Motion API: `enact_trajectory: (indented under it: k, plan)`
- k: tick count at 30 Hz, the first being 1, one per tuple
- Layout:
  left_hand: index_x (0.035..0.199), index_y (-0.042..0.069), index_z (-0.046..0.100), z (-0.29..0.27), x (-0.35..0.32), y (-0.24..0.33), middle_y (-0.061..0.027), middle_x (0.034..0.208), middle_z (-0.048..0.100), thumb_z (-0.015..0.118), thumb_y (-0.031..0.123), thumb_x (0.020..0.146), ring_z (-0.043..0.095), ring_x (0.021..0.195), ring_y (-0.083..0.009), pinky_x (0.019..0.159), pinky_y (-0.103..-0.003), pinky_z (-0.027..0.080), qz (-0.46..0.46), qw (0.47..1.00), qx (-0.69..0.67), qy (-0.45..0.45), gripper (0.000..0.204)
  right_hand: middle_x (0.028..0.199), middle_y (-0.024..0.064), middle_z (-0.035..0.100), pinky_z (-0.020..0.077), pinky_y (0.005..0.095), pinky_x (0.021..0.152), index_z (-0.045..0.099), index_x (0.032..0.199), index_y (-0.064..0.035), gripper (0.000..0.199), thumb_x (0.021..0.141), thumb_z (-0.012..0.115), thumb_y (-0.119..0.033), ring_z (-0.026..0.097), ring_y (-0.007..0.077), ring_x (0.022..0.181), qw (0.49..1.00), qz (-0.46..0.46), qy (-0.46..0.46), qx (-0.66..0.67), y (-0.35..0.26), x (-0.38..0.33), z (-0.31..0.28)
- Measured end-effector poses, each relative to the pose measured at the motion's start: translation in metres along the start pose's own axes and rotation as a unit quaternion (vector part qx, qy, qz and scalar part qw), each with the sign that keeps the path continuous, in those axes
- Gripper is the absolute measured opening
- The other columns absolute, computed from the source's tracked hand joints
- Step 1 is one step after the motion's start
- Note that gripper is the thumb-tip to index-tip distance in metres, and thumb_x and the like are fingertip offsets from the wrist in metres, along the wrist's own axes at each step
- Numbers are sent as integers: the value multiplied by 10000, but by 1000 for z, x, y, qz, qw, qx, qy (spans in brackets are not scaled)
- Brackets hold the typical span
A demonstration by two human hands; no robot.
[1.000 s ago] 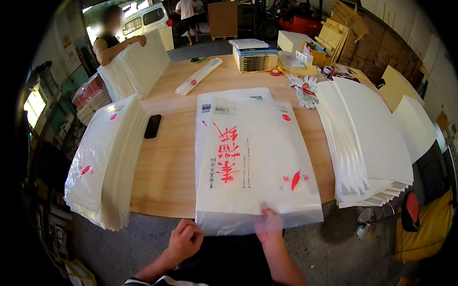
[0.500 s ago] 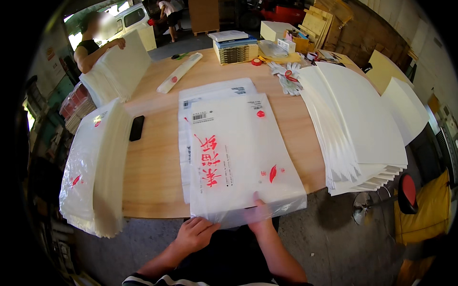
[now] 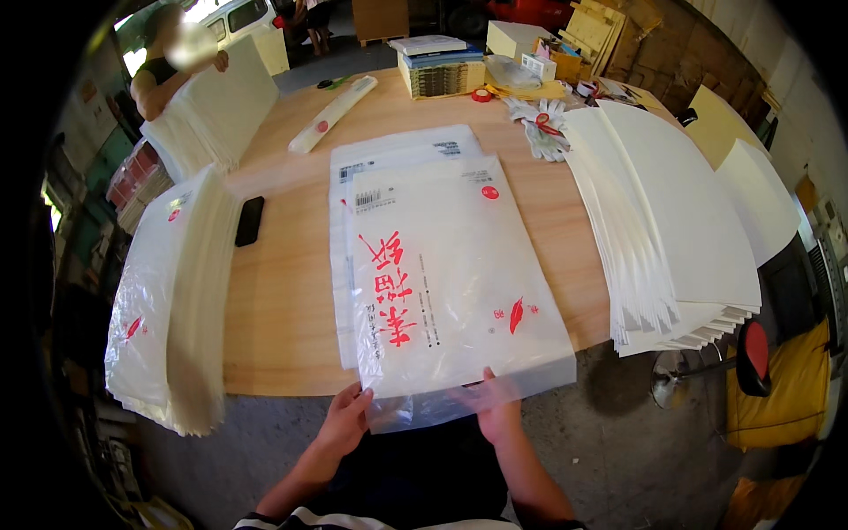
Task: The person takes a plastic bag from a stack, opens it, inserts a thick stack of white paper sheets, and then places the filled bag onto a larger pile of finished packages.
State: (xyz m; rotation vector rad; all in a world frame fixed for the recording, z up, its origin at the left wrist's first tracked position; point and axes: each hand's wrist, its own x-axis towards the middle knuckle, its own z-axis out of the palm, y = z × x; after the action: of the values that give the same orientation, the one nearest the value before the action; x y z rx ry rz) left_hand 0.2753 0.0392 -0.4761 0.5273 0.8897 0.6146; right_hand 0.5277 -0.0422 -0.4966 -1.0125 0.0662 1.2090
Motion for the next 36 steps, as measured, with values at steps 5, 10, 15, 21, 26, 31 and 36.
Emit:
enact_trajectory:
  k: [5,10,15,21,26,31,36]
  plan:
    - [1163,-25,604,-6,21,-5,-51,973,678,641,27,911,612,814,-92,689,-225,494,62,993,86,48,260,691,79,637,457,285,495,665,867,2,271,913,621,-262,577,167,555,916,-282,180,-222,-37,26,-125]
    - [1237,6,562,-11,8,23,-55,1046,660,637,-4,899,608,856,-86,694,-227,501,44,986,162,1,346,782,46,656,458,274,594,673,892,2,225,887,666,-223,582,125,625,932,-209,213,-208,-86,57,-79]
    - [1303,-16,514,-24,5,23,-95,1143,643,608,58,936,618,1000,-147,860,-291,505,34,986,166,7,386,855,47,672,476,280,626,678,957,15,192,826,725,-116,612,116,725,954,-83,39,-284,-98,61,-91]
    - [1287,-58,520,-26,3,19,-140,1149,655,581,133,955,649,1043,-249,862,-396,552,-103,985,-42,135,388,911,64,690,523,307,700,668,1050,4,228,850,678,-105,651,153,782,964,95,-68,-238,-119,62,-100]
    - [1424,19,339,-11,-28,22,-189,1240,576,574,112,953,584,1131,-253,847,-378,539,202,954,222,23,535,1067,95,676,498,346,871,610,1199,35,379,833,641,-57,636,190,976,902,-66,-100,-414,-106,22,-41]
    - [1471,31,270,-42,-120,96,-196,1237,555,566,93,950,552,1135,-244,887,-345,487,200,919,332,-71,602,1213,146,616,447,358,971,487,1321,76,551,793,599,-37,597,240,1105,900,-168,-98,-390,-65,-105,19]
    - [1494,41,278,-32,-197,189,-140,1323,525,589,2,927,512,1201,-221,975,-322,440,315,872,356,-117,648,1264,174,587,441,371,982,514,1304,97,519,798,603,28,573,276,1137,887,-164,-73,-425,-58,-140,63]
